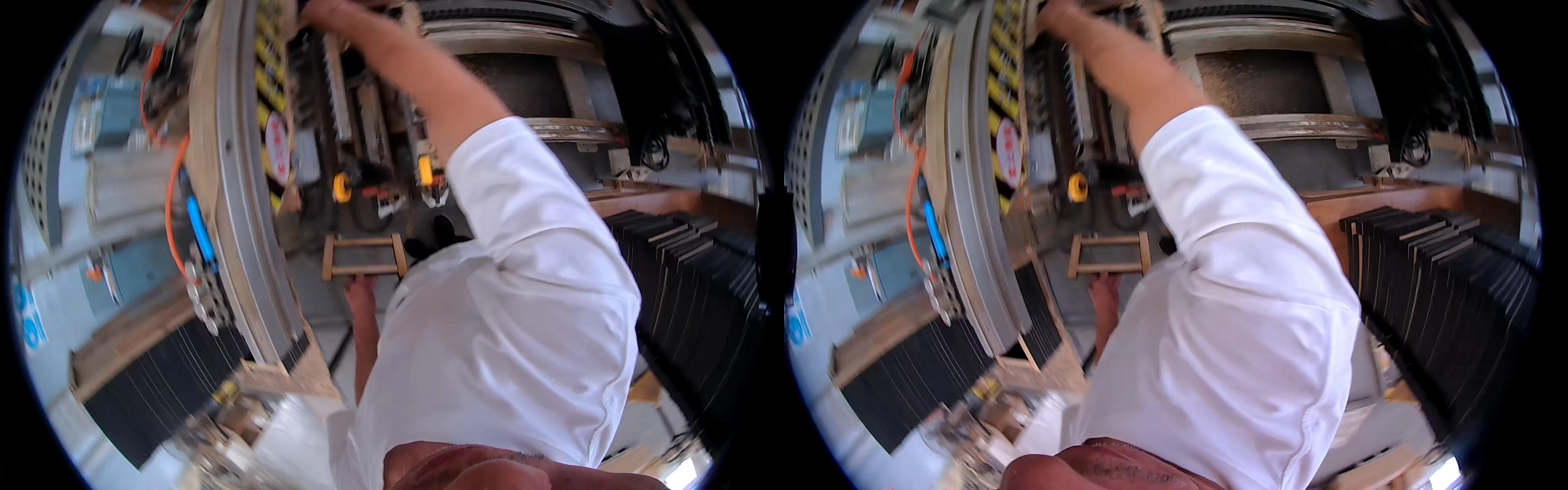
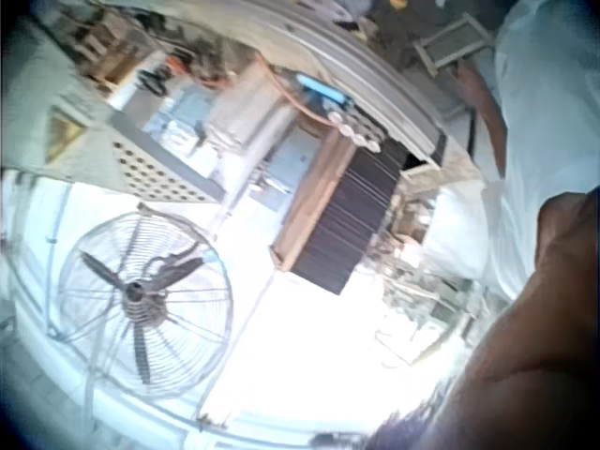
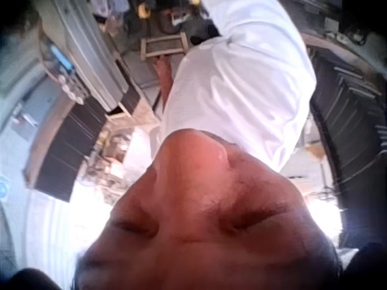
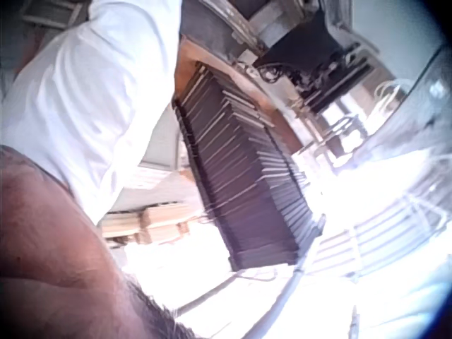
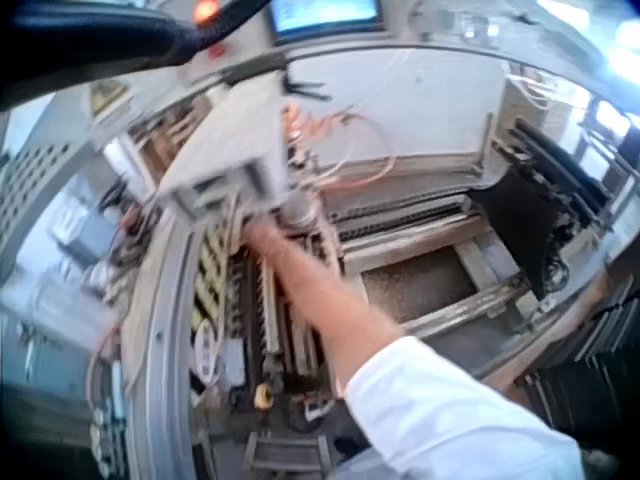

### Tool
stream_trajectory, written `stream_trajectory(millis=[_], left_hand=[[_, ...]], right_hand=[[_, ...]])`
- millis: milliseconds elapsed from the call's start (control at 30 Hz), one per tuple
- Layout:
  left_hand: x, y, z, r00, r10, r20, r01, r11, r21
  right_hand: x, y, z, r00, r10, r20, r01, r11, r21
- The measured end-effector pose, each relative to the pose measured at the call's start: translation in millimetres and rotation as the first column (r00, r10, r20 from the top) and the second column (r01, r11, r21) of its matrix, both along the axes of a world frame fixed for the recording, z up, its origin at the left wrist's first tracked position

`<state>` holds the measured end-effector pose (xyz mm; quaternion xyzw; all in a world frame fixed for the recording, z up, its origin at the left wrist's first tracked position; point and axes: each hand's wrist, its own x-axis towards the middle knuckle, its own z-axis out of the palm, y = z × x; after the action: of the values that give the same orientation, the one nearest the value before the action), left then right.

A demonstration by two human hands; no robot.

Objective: The person assembles small wooden frames by hand, applies tape to the joints, and uses a machine to process the frames. The person repeatedly handles the frames, places them on a workbench, and operates a machine to shape or finish them.

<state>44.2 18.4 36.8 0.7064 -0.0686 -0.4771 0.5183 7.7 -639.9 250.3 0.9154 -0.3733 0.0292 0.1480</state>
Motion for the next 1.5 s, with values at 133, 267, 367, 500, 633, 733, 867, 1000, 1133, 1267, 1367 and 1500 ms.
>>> stream_trajectory(millis=[133,267,367,500,633,733,867,1000,1133,1267,1367,1500], left_hand=[[-8,19,-13,0.97,-0.149,0.191,0.127,0.984,0.122],[-35,13,2,0.919,0.338,-0.204,-0.335,0.941,0.053],[-48,24,6,0.877,0.419,-0.234,-0.408,0.908,0.097],[-56,36,2,0.845,0.48,-0.236,-0.474,0.876,0.087],[-54,33,5,0.834,0.482,-0.269,-0.489,0.871,0.046],[-55,20,11,0.825,0.503,-0.258,-0.519,0.855,0.004],[-57,27,16,0.819,0.518,-0.247,-0.536,0.844,-0.005],[-54,28,16,0.789,0.561,-0.25,-0.579,0.815,0.002],[-51,33,15,0.799,0.552,-0.239,-0.574,0.819,-0.026],[-52,34,27,0.796,0.573,-0.194,-0.592,0.804,-0.056],[-56,43,40,0.81,0.573,-0.124,-0.583,0.81,-0.064],[-71,68,73,0.787,0.616,0.033,-0.612,0.787,-0.077]], right_hand=[[-12,2,21,0.997,0.043,-0.065,-0.032,0.988,0.152],[-22,10,32,0.948,-0.011,-0.317,0.017,1.0,0.015],[-18,18,35,0.954,0.034,-0.297,-0.025,0.999,0.035],[-22,24,33,0.985,0.066,-0.162,-0.064,0.998,0.02],[-19,23,40,0.937,0.009,-0.348,-0.007,1.0,0.005],[-18,-8,0,0.968,0.007,-0.252,-0.043,0.99,-0.136],[-9,-3,3,0.99,0.032,-0.141,-0.03,0.999,0.017],[-14,5,12,0.991,0.02,-0.135,-0.015,0.999,0.038],[-13,15,30,0.974,0.038,-0.223,-0.025,0.998,0.062],[-25,13,22,0.988,0.047,-0.148,-0.066,0.99,-0.126],[-17,-1,-4,0.996,0.045,-0.08,-0.064,0.964,-0.257],[0,-1,6,0.971,0.078,-0.228,-0.079,0.997,0.004]])
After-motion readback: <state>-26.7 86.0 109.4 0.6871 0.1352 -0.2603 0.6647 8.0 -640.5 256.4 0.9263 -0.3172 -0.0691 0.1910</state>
